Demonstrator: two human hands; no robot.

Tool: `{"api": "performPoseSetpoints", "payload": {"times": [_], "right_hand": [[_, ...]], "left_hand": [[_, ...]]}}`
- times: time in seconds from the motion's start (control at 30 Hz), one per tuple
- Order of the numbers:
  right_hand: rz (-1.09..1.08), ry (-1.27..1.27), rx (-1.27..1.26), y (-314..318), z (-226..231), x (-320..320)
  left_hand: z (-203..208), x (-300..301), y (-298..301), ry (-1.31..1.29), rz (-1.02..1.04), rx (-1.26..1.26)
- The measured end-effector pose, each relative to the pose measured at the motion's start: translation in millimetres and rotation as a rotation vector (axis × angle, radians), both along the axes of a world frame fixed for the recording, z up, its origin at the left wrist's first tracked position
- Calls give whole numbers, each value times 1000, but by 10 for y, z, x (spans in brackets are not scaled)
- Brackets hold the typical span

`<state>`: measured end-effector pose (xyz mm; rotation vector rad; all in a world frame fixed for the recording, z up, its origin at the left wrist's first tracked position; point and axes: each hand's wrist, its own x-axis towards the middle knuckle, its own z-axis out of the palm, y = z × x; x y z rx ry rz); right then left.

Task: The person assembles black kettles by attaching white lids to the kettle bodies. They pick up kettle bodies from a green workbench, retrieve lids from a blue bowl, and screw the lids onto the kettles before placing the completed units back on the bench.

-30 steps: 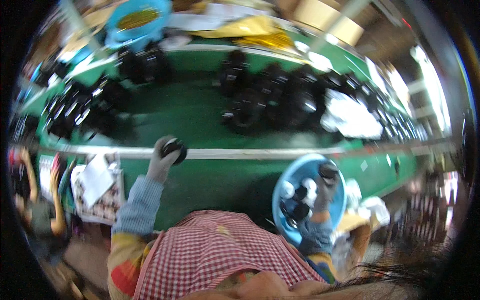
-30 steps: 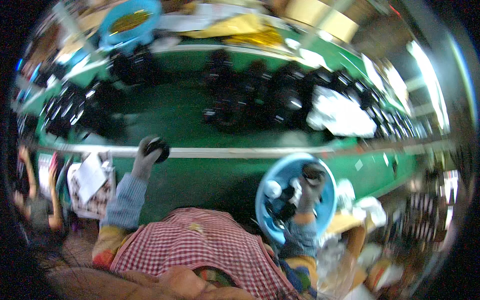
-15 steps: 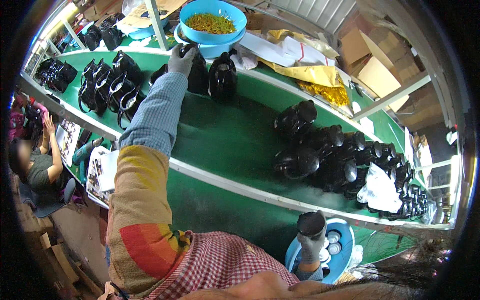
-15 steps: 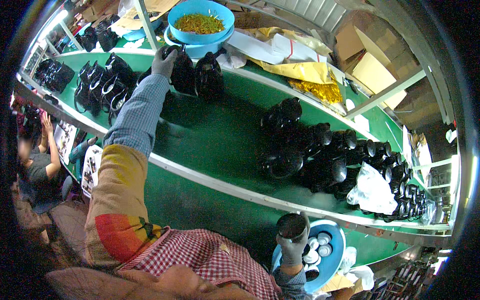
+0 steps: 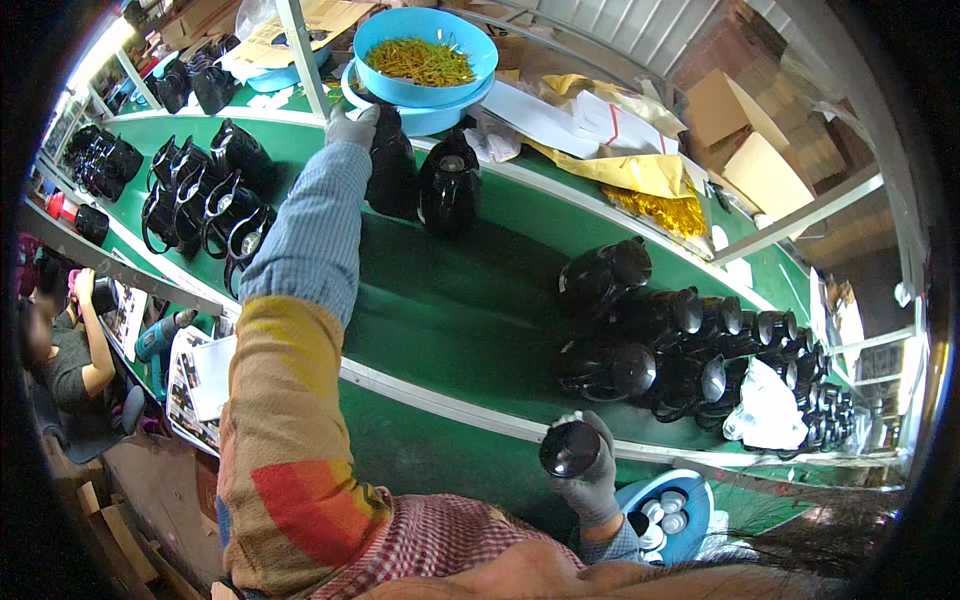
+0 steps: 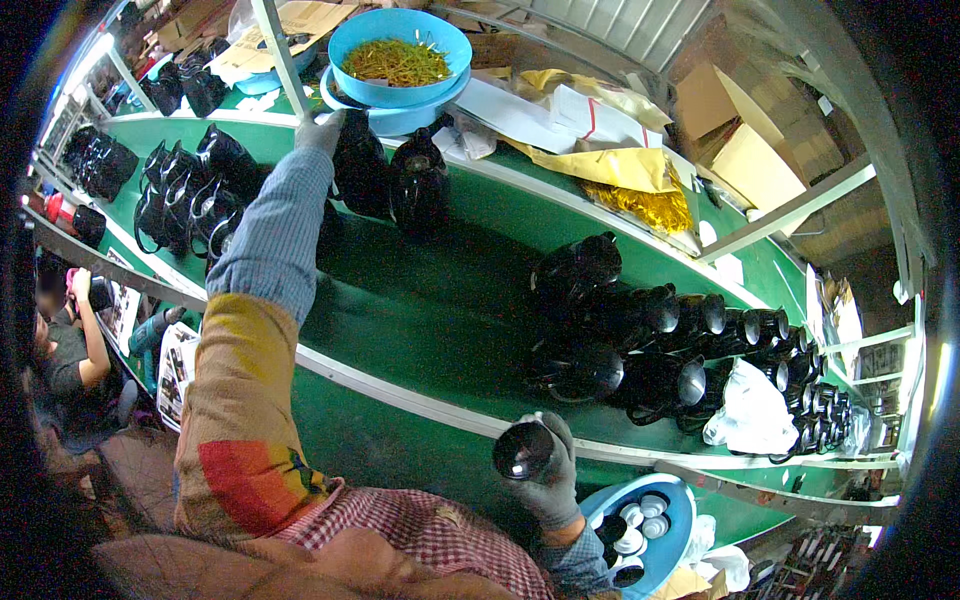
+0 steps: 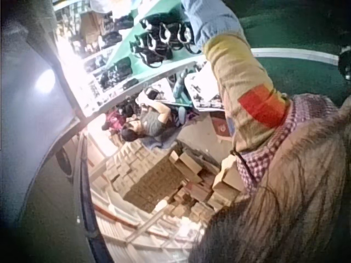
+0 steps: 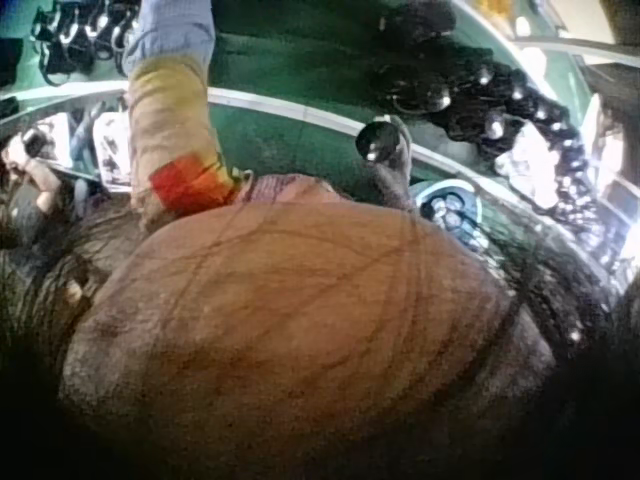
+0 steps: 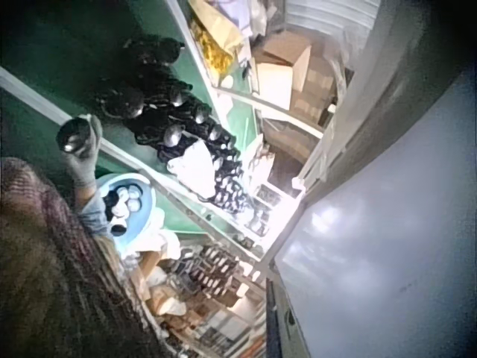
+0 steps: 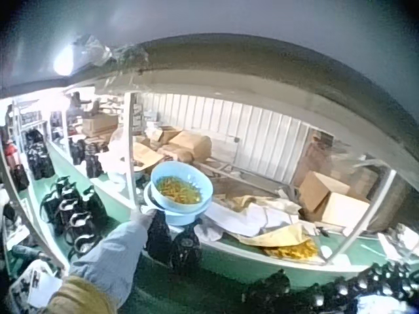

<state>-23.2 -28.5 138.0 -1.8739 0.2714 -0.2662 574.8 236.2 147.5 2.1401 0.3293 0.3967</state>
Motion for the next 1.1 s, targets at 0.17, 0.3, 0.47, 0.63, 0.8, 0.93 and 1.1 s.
{"api": "performPoseSetpoints", "payload": {"times": [0.17, 0.3, 0.47, 0.63, 0.8, 0.93, 1.1], "right_hand": [[93, -182, -437, 112, 70, 622], [146, -273, -518, 354, -24, 1110], [61, -223, -116, 381, -253, 1186], [76, -104, -49, 479, -520, 873], [225, -13, 100, 673, -370, 734], [179, 34, 266, 637, -338, 688], [68, -133, -137, 597, -112, 791]], "left_hand": [[297, -1730, -499, 604, -993, -1310], [-164, -3295, -442, 133, -1674, -122], [230, -3169, -354, 580, -1267, -514], [256, -1731, -598, 80, -896, -611], [323, -908, -832, 233, -534, -22], [157, -825, -772, 211, -396, 193], [355, -2305, -764, 124, -989, -148]]}}
